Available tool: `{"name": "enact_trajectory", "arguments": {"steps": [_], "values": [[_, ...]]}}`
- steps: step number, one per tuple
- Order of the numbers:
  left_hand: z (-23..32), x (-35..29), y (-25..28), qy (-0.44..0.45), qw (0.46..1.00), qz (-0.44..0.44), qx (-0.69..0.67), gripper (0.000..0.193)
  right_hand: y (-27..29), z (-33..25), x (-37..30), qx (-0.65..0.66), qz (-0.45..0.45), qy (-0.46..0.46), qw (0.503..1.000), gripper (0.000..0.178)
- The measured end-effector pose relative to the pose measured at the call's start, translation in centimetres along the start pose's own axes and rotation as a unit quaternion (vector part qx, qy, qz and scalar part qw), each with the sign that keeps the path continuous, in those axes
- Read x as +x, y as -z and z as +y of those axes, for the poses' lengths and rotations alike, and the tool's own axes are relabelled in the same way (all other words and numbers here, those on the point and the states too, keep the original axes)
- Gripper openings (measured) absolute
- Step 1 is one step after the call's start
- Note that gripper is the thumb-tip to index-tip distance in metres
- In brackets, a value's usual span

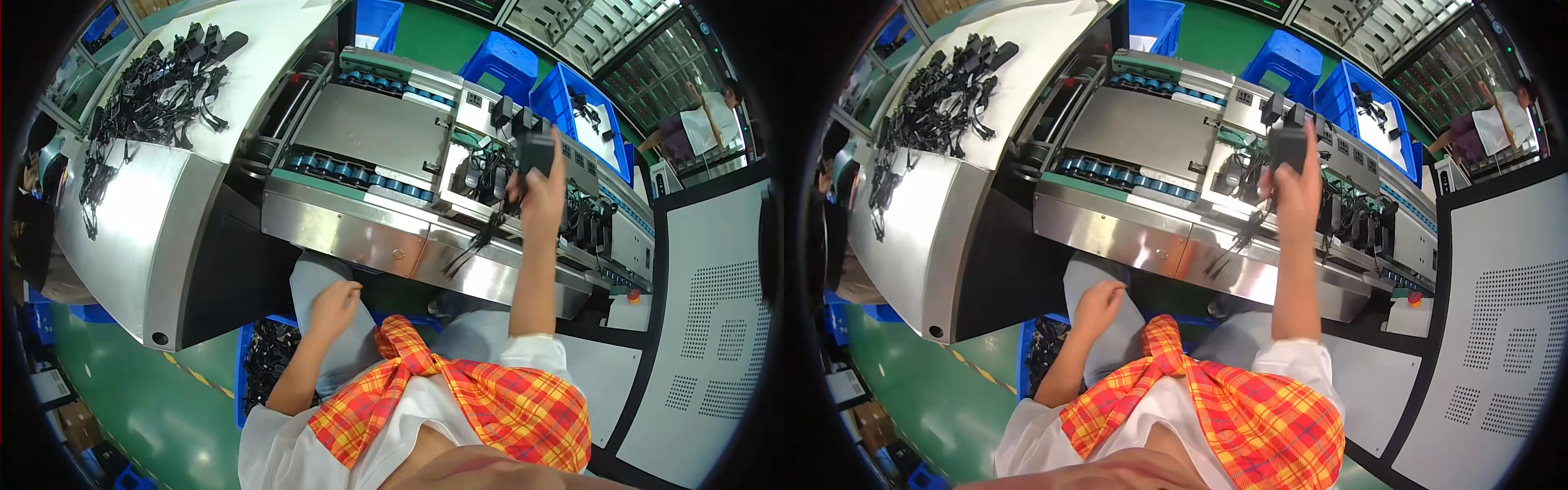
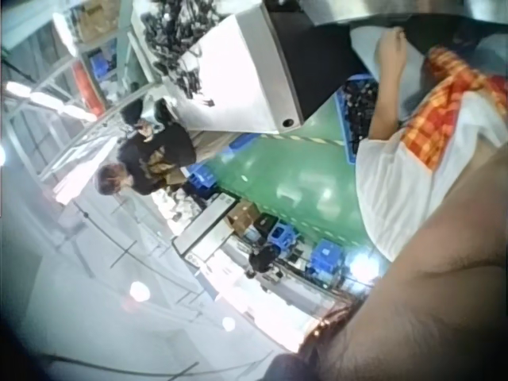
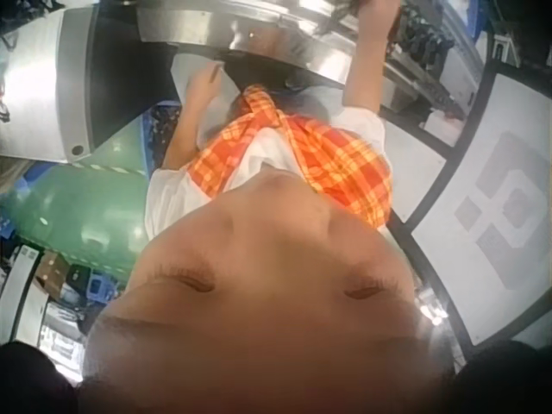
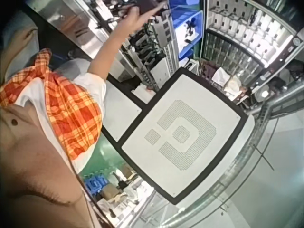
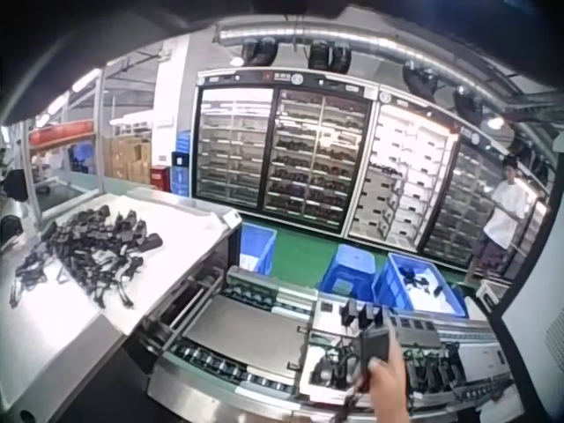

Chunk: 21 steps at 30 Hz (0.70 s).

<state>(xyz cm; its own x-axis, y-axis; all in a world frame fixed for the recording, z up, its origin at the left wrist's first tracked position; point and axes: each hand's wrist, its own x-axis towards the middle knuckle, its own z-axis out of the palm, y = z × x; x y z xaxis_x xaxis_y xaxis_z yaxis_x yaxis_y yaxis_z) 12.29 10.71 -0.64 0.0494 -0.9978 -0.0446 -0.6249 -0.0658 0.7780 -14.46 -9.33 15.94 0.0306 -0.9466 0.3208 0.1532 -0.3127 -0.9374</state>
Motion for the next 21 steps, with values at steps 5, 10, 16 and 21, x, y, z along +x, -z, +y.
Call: {"name": "enact_trajectory", "arguments": {"steps": [5, 10, 16, 21], "values": [[-6.7, -0.3, -3.2, -0.063, 0.980, 0.124, 0.144, 0.011, 3.0, 9.5, 13.7, -0.010, 0.064, -0.108, 0.992, 0.064], [-6.4, 0.7, -3.7, -0.038, 0.974, 0.103, 0.199, 0.008, 6.1, 19.0, 19.9, -0.470, 0.046, -0.053, 0.880, 0.063], [-6.9, 0.3, -3.3, -0.045, 0.974, 0.099, 0.197, 0.008, 5.5, 20.9, 21.8, -0.646, -0.004, -0.024, 0.763, 0.060], [-7.1, 0.3, -3.3, -0.037, 0.976, 0.091, 0.196, 0.007, 4.0, 20.0, 21.3, -0.676, 0.019, -0.012, 0.737, 0.055]]}}
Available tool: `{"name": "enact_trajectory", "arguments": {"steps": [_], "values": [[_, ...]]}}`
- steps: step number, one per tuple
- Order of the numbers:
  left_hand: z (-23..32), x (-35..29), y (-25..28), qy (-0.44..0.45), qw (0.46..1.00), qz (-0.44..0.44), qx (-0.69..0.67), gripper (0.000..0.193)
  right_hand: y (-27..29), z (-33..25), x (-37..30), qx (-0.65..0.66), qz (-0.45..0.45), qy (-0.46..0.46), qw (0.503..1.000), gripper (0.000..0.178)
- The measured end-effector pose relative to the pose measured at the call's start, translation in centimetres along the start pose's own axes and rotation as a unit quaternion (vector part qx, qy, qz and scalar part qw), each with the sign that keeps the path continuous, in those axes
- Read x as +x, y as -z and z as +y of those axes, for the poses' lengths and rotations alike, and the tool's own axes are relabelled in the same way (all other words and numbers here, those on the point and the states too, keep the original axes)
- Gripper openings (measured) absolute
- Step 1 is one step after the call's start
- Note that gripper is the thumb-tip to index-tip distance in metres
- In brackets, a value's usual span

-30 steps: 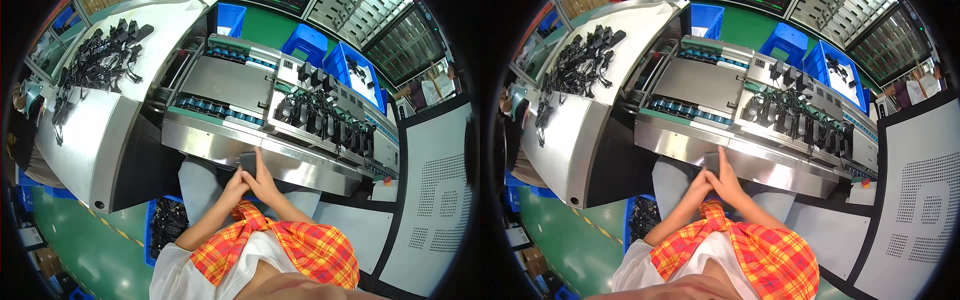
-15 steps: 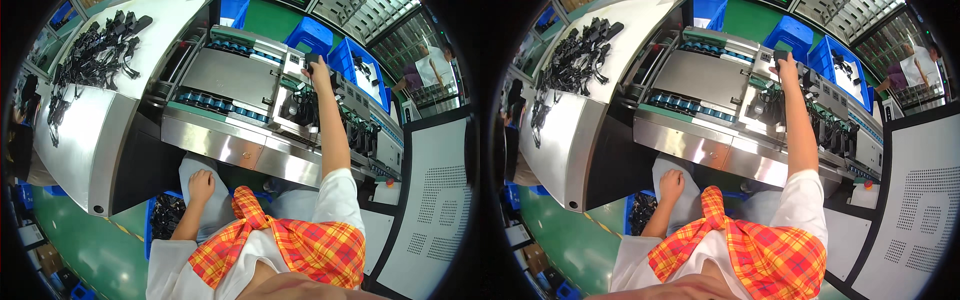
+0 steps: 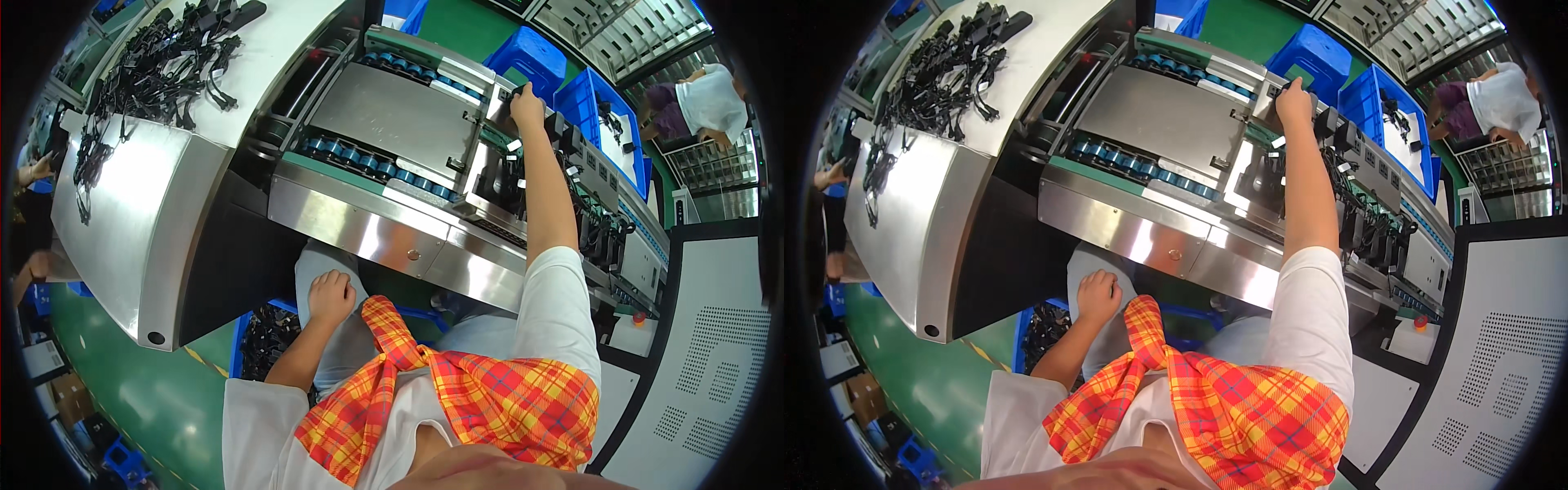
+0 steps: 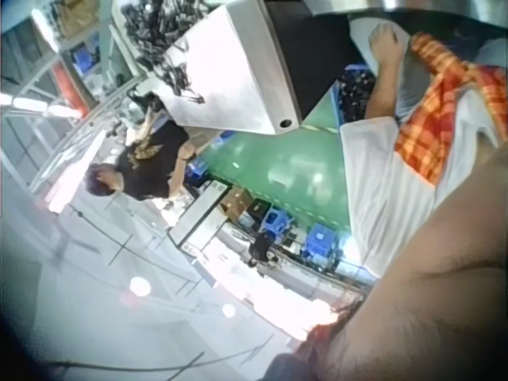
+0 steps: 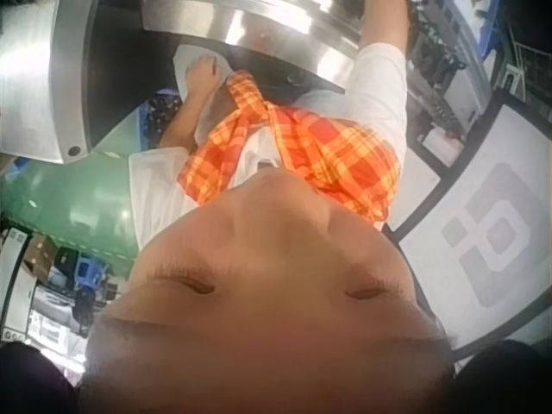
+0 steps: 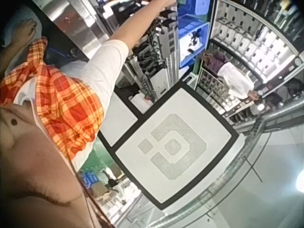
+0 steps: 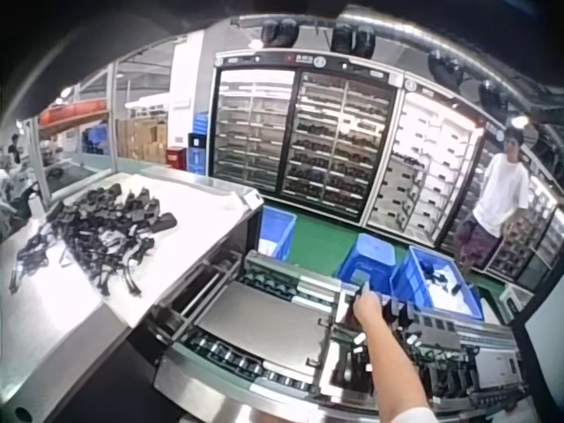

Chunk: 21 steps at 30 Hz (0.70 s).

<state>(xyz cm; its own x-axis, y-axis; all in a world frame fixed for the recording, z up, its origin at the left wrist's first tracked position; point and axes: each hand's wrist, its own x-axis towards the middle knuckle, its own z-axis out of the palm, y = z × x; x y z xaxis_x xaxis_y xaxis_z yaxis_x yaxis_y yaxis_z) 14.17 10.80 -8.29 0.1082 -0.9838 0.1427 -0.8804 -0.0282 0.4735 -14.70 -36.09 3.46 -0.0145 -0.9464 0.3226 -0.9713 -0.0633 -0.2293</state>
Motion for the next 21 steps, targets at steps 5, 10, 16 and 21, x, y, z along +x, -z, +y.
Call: {"name": "enact_trajectory", "arguments": {"steps": [5, 10, 16, 21], "values": [[0.5, 0.1, -0.2, -0.008, 1.000, 0.009, -0.001, 0.007, 0.8, -1.0, -1.1, 0.011, -0.039, -0.030, 0.999, 0.053], [0.2, -0.1, -0.2, 0.002, 1.000, 0.013, 0.005, 0.007, 2.2, -3.4, -2.4, 0.019, -0.059, -0.017, 0.998, 0.055], [0.4, 0.0, -0.3, -0.009, 1.000, 0.023, 0.008, 0.007, 1.1, -2.9, -2.3, -0.008, -0.010, -0.035, 0.999, 0.058], [0.5, -0.6, -0.4, -0.001, 0.999, 0.035, -0.005, 0.007, 1.2, -3.4, -3.1, -0.001, -0.037, -0.048, 0.998, 0.059]]}}
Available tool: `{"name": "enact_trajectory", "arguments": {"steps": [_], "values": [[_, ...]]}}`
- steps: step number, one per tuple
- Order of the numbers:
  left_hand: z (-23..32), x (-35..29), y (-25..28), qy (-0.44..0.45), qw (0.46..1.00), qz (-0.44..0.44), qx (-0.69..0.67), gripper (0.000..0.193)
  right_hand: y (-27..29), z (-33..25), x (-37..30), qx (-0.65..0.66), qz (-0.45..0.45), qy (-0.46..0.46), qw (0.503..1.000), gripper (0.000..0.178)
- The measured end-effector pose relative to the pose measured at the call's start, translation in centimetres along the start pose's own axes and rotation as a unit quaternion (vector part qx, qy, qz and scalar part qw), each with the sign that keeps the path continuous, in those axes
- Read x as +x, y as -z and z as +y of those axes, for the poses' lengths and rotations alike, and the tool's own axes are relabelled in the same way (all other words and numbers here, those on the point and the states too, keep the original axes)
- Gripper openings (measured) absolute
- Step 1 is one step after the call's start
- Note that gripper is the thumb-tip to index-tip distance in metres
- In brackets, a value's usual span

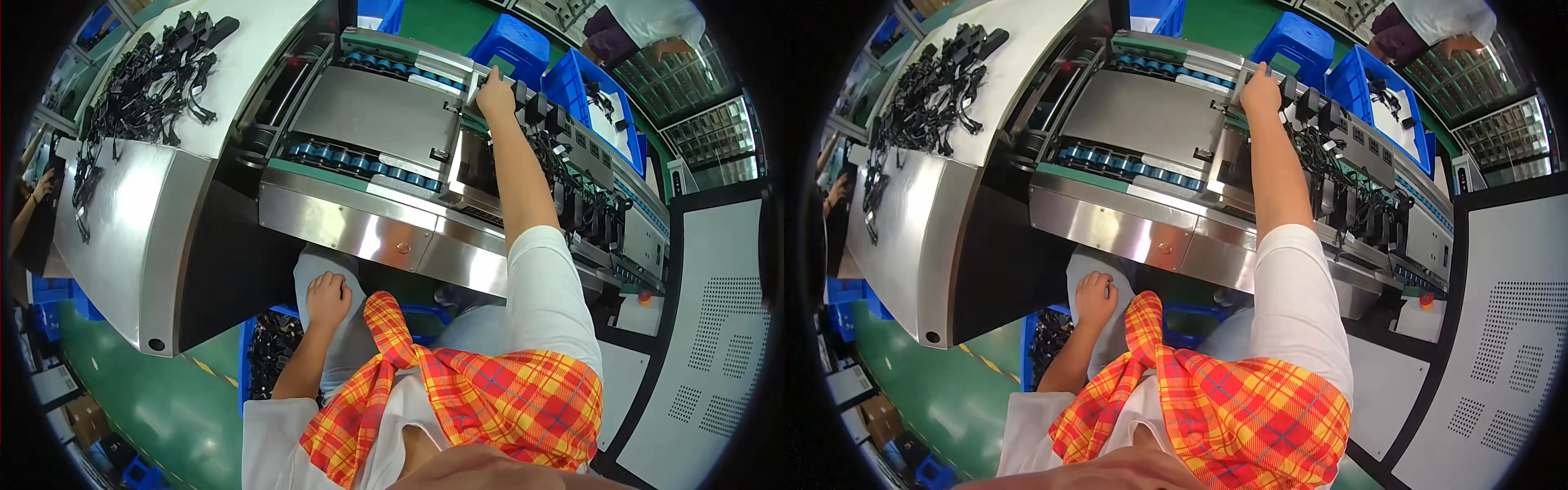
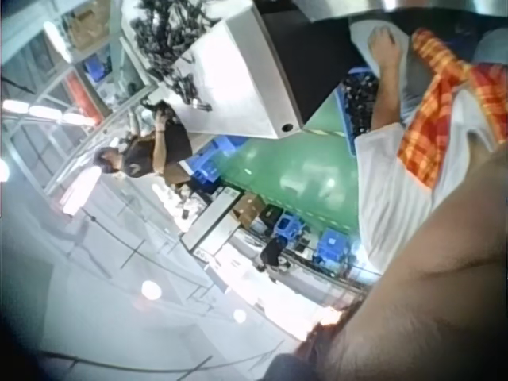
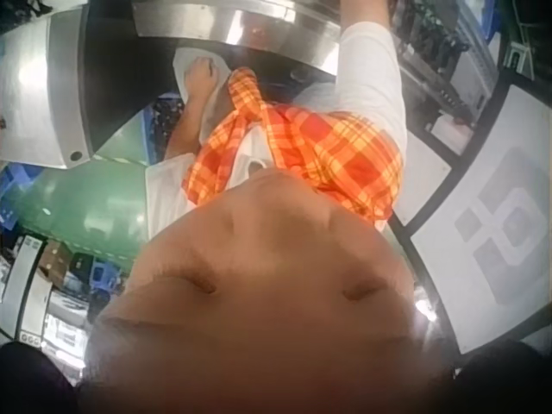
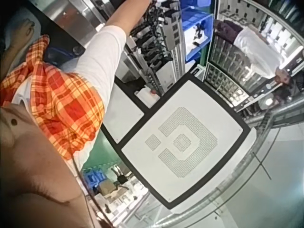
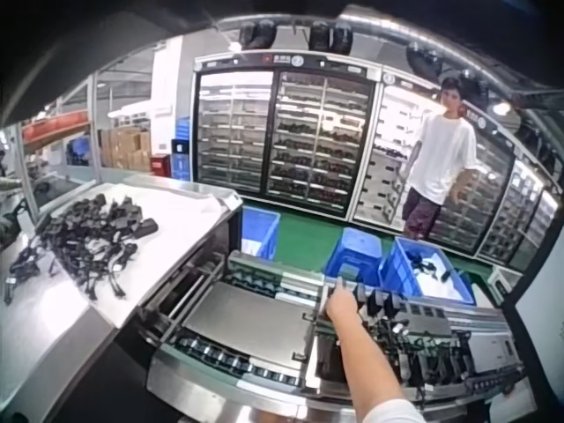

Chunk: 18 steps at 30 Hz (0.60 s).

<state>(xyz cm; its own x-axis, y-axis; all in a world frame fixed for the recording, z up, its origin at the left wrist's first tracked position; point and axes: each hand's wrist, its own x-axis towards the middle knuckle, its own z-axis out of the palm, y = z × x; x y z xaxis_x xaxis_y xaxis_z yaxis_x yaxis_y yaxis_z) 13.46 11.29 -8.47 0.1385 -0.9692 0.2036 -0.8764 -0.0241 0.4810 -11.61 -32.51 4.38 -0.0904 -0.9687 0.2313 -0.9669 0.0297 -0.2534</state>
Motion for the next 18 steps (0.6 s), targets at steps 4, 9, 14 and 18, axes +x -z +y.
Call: {"name": "enact_trajectory", "arguments": {"steps": [4, 9, 14, 18], "values": [[0.0, 0.5, -0.3, -0.003, 1.000, -0.004, -0.009, 0.007, 0.4, 0.6, 1.1, -0.027, -0.019, 0.013, 0.999, 0.062], [-0.4, 0.2, -0.3, -0.002, 1.000, -0.012, -0.003, 0.006, 4.2, 1.6, 1.6, 0.136, -0.243, -0.035, 0.960, 0.059], [-0.3, 0.9, -0.7, -0.025, 1.000, -0.015, -0.001, 0.006, 10.3, 4.7, -0.6, 0.124, -0.284, 0.123, 0.943, 0.049], [-0.5, 0.3, -0.5, -0.019, 1.000, -0.011, 0.017, 0.006, 14.2, 3.2, -9.9, -0.065, -0.307, 0.087, 0.945, 0.060]]}}
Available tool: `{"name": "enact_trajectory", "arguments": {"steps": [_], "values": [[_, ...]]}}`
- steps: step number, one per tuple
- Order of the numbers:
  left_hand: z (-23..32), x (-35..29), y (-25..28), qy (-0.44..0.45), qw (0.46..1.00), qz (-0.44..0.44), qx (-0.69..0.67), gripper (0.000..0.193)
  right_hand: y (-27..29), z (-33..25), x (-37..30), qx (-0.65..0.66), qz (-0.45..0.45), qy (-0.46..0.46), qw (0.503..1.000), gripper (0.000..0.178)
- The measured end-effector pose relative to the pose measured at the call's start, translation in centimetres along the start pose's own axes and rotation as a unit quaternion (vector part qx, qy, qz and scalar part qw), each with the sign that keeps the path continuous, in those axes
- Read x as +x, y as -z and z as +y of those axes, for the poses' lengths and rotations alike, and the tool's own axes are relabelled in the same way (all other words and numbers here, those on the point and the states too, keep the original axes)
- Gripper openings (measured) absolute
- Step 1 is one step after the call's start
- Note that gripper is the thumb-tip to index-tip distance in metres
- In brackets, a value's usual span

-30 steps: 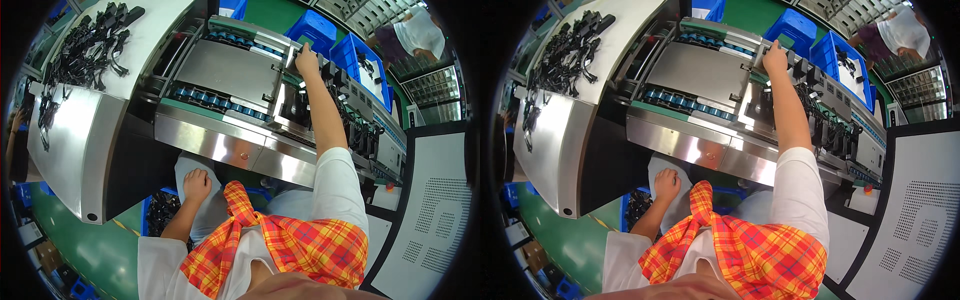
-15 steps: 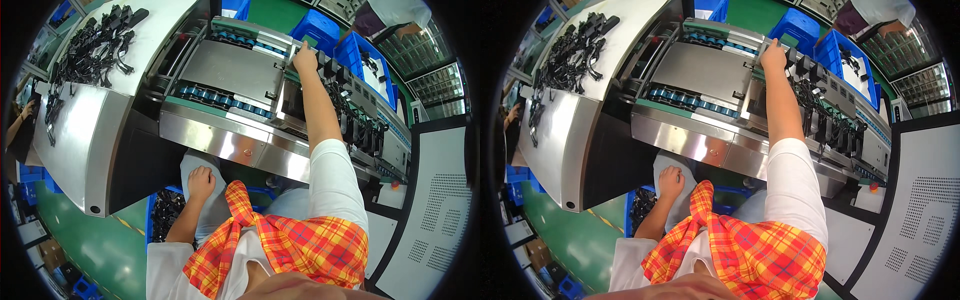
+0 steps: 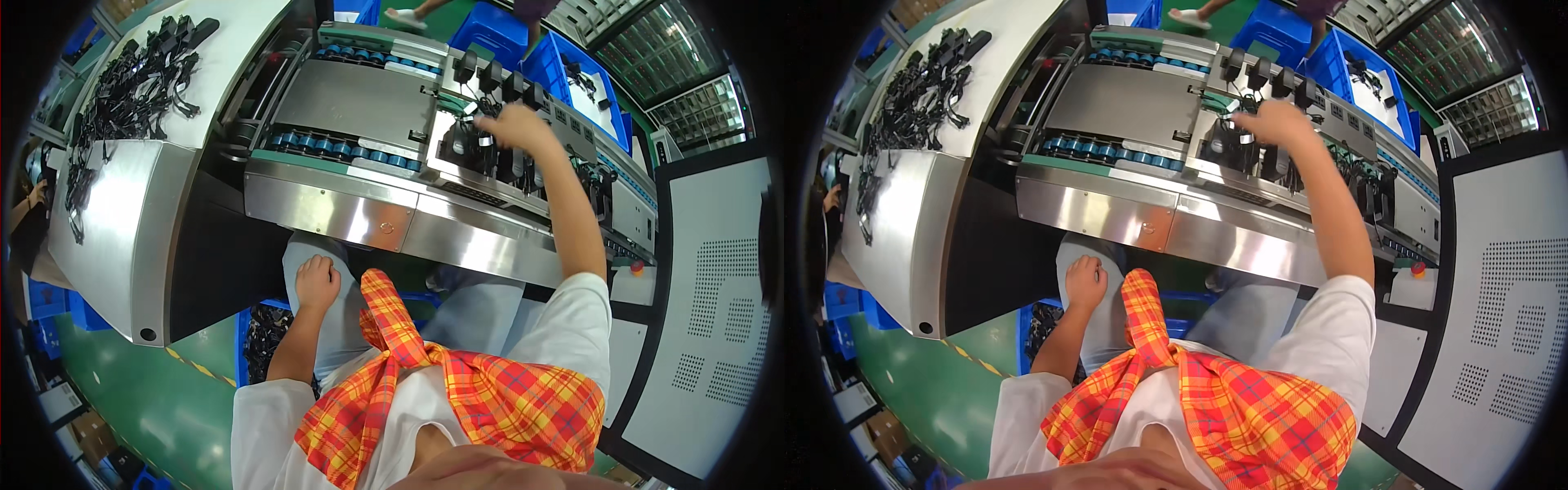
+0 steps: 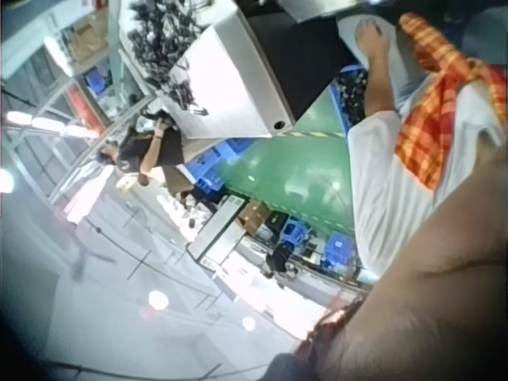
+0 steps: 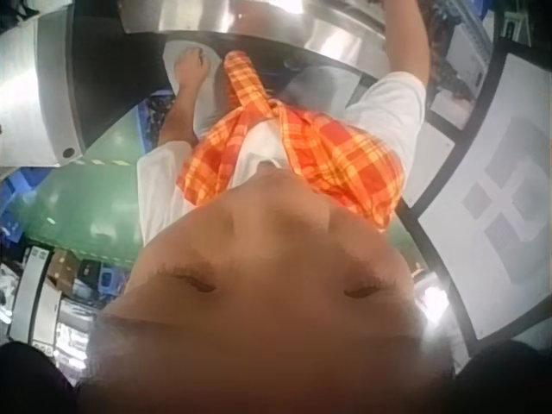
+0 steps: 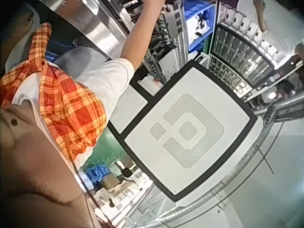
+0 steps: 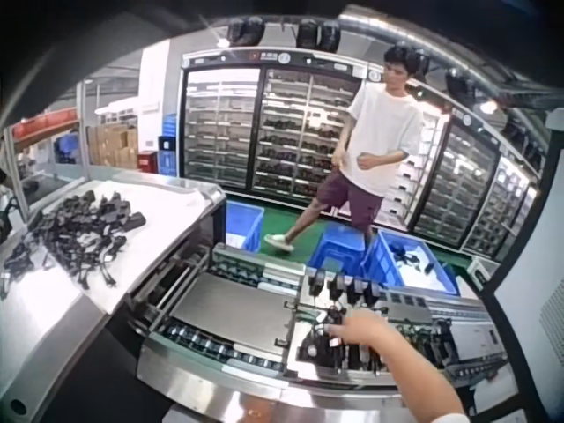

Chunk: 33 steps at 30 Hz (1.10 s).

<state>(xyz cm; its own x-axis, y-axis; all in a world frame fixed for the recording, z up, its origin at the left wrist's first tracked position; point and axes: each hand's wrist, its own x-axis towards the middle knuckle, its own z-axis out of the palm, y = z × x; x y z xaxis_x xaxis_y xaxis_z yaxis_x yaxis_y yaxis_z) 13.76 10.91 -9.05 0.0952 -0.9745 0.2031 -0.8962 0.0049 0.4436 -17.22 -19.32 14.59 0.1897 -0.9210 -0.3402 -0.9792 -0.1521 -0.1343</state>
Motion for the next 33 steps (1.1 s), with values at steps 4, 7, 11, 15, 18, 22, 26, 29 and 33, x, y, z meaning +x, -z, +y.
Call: {"name": "enact_trajectory", "arguments": {"steps": [4, 7, 11, 15, 18, 22, 26, 29, 33], "values": [[0.4, 0.2, 0.0, -0.008, 1.000, -0.003, 0.001, 0.006, -3.1, 0.3, -5.4, -0.034, 0.044, 0.031, 0.998, 0.055], [0.6, 0.1, -0.2, -0.009, 1.000, -0.014, 0.001, 0.006, -4.5, 2.3, -5.4, 0.044, 0.076, 0.029, 0.996, 0.047], [0.4, 0.1, -0.1, -0.009, 1.000, -0.010, 0.004, 0.006, -2.9, 4.6, -2.0, 0.601, -0.055, 0.021, 0.797, 0.028], [0.9, 0.5, 0.1, -0.011, 1.000, -0.008, 0.008, 0.006, -1.9, 3.2, 2.1, 0.764, 0.065, 0.097, 0.635, 0.018], [0.9, 0.5, 0.1, -0.008, 1.000, -0.013, 0.017, 0.006, -3.2, 2.3, 6.0, 0.752, 0.163, 0.102, 0.631, 0.019], [0.8, 0.6, -0.1, -0.004, 1.000, -0.016, 0.023, 0.006, -3.7, 2.2, 9.4, 0.585, 0.130, 0.026, 0.800, 0.014], [0.4, 0.2, 0.1, -0.007, 1.000, -0.011, 0.023, 0.006, -3.6, 2.7, 12.2, 0.616, 0.041, -0.001, 0.787, 0.012], [0.9, 1.0, -0.5, -0.020, 1.000, -0.007, 0.013, 0.006, -4.1, 5.2, 14.4, 0.816, 0.017, -0.031, 0.577, 0.014], [0.6, 0.5, 0.0, -0.002, 1.000, -0.014, 0.017, 0.006, -4.9, 3.3, 13.4, 0.606, 0.042, 0.005, 0.795, 0.017]]}}
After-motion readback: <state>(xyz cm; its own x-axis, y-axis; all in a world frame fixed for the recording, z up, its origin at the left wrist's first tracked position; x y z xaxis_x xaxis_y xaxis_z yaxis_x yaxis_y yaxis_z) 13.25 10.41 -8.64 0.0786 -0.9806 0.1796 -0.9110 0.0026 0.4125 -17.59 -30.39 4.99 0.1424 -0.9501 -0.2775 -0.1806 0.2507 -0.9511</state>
